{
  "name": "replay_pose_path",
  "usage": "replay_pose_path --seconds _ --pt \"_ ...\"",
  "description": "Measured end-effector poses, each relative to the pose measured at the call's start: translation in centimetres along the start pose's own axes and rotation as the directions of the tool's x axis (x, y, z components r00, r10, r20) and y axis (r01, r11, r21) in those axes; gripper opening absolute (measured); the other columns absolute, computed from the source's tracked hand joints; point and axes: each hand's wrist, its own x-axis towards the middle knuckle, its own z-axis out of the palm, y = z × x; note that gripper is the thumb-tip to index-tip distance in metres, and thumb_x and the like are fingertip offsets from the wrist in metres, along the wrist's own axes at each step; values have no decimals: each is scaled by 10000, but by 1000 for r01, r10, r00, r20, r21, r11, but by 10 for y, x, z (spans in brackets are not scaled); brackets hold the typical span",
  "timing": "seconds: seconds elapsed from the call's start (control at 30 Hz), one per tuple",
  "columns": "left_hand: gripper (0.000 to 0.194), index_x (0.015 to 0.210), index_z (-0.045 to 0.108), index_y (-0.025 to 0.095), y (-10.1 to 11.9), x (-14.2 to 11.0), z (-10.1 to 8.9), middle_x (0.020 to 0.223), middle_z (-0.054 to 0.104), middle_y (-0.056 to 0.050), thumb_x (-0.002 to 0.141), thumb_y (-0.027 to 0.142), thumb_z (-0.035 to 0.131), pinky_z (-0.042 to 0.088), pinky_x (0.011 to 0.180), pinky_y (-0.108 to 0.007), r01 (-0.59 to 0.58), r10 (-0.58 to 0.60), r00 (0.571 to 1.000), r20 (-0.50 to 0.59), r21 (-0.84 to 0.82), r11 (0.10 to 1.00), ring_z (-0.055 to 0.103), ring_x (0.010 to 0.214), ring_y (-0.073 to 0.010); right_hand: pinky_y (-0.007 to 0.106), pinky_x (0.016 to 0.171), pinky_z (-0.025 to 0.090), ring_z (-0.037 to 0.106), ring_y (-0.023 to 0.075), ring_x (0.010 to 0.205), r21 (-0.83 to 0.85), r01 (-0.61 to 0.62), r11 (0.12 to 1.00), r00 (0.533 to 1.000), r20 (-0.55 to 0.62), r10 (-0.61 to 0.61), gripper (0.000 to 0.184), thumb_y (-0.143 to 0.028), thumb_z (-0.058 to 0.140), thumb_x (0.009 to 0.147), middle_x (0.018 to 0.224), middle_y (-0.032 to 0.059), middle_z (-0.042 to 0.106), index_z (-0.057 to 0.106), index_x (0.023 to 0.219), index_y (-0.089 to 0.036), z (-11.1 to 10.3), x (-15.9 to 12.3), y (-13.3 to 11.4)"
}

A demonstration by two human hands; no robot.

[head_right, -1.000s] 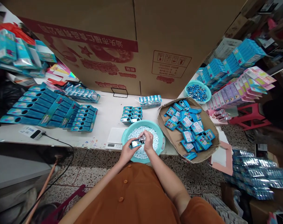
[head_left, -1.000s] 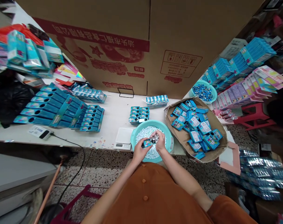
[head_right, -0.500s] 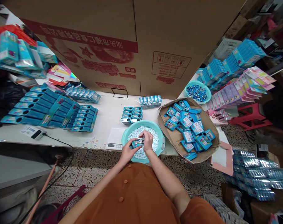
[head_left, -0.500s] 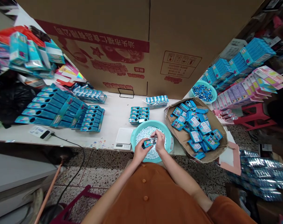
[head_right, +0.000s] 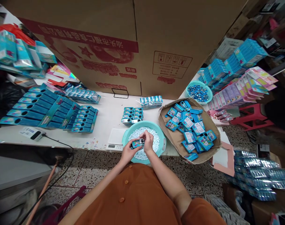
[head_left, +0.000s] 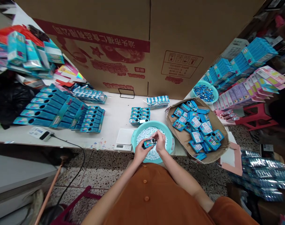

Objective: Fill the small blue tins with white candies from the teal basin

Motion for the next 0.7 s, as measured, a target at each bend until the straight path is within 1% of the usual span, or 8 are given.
replay_pose_path --seconds 0.13,0.2,0.3,0.4,0.47,0.53,0.63,0.7 --pt "412 1012 603 193 -4 2 -1 1019 653 -54 649 355 711 471 852 -335 4 -4 1000 1 26 1000 608 937 -208 240 463 348 424 103 396 -22 6 1000 1000 4 -6 406 -477 477 826 406 -33 440 578 566 -181 -1 2 -2" --pt "399 1007 598 196 -5 3 -1 1019 649 -51 653 344 706 468 847 -329 -12 12 1000 5 29 1000 604 935 -205 233 439 317 390 92 378 -7 9 1000 1000 -12 -9 393 -471 481 827 398 -46 408 579 580 -182 -1 2 -4" --pt "375 1001 594 197 -2 3 0 1026 647 -51 661 318 691 454 871 -339 -47 46 999 17 61 997 594 959 -210 231 453 330 409 91 404 39 -3 999 1000 -30 4 371 -468 489 824 437 -44 428 571 603 -182 3 0 -6" --pt "368 1011 592 195 2 2 3 1021 653 -48 658 264 673 452 875 -340 -54 51 998 36 86 995 596 956 -210 237 482 357 433 99 439 70 -33 997 999 -15 34 379 -480 476 827 471 -33 459 558 606 -183 9 -3 -6" --pt "368 1013 593 192 4 2 3 1018 657 -48 656 246 665 456 866 -333 -50 47 998 38 76 996 601 953 -209 239 484 355 422 100 445 87 -7 996 999 -35 10 387 -482 475 829 474 -31 456 551 593 -184 12 -4 -6" --pt "358 1006 596 191 5 2 3 1029 656 -52 665 271 668 454 873 -333 -55 53 998 24 76 996 599 972 -214 237 480 343 407 99 451 90 37 995 998 -59 -32 390 -478 480 831 482 -30 450 550 585 -184 12 -4 -6" --pt "366 1004 599 195 5 2 1 1048 650 -58 673 327 682 444 895 -346 -66 69 997 -21 107 992 592 1000 -221 239 484 338 404 104 471 35 58 998 998 -35 -57 390 -478 463 844 503 -27 447 553 599 -188 10 -2 -8" --pt "370 1011 593 198 5 1 0 1054 645 -64 677 331 683 442 899 -354 -82 87 995 -38 124 989 589 1002 -222 245 526 369 435 116 518 -67 97 993 995 13 -96 371 -457 449 854 542 -17 468 555 617 -192 7 -1 -9"
